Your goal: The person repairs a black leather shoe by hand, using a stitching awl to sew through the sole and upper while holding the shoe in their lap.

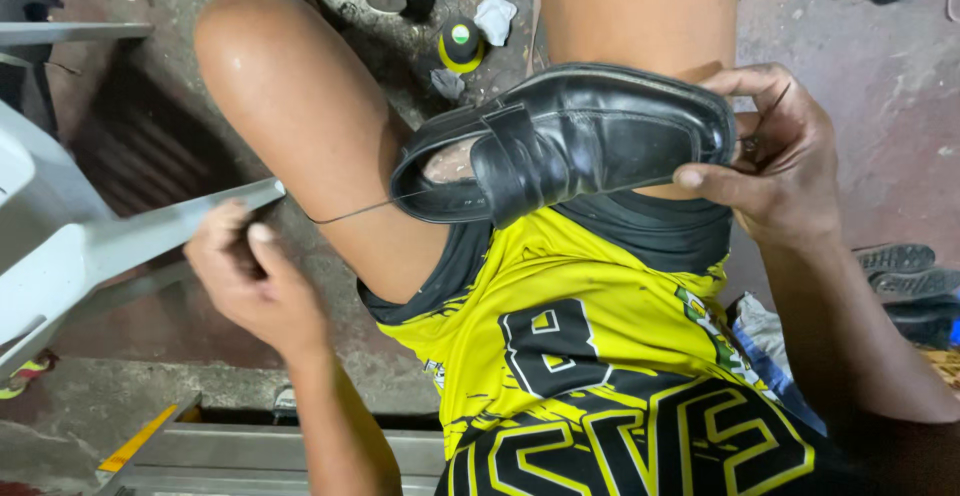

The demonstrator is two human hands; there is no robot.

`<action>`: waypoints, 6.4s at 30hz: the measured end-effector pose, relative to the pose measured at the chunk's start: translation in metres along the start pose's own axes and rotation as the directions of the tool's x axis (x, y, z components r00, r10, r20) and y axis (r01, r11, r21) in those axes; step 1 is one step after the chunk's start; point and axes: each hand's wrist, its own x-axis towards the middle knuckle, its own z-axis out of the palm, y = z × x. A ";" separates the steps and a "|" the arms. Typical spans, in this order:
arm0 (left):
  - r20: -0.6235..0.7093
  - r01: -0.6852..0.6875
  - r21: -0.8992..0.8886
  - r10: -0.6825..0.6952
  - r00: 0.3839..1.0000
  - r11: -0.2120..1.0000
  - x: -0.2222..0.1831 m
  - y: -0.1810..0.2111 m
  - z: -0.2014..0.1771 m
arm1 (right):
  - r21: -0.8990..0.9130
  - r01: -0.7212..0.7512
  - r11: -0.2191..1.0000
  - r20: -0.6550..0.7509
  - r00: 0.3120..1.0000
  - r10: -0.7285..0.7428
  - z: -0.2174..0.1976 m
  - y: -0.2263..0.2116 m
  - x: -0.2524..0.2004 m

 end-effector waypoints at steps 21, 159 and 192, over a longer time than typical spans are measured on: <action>0.612 0.198 -0.279 0.015 0.791 0.940 0.021 0.062 0.070 | -0.819 -0.407 0.403 -0.046 0.748 0.662 0.004 -0.062 -0.007; 0.511 0.521 -0.853 -0.273 0.815 -0.041 0.151 0.053 0.129 | -0.942 0.159 0.297 0.318 0.708 0.630 -0.055 0.382 0.335; 0.374 0.390 -0.919 0.190 0.908 -0.051 0.093 0.088 0.087 | -0.522 0.187 0.832 0.163 0.979 -0.119 0.094 -0.079 0.070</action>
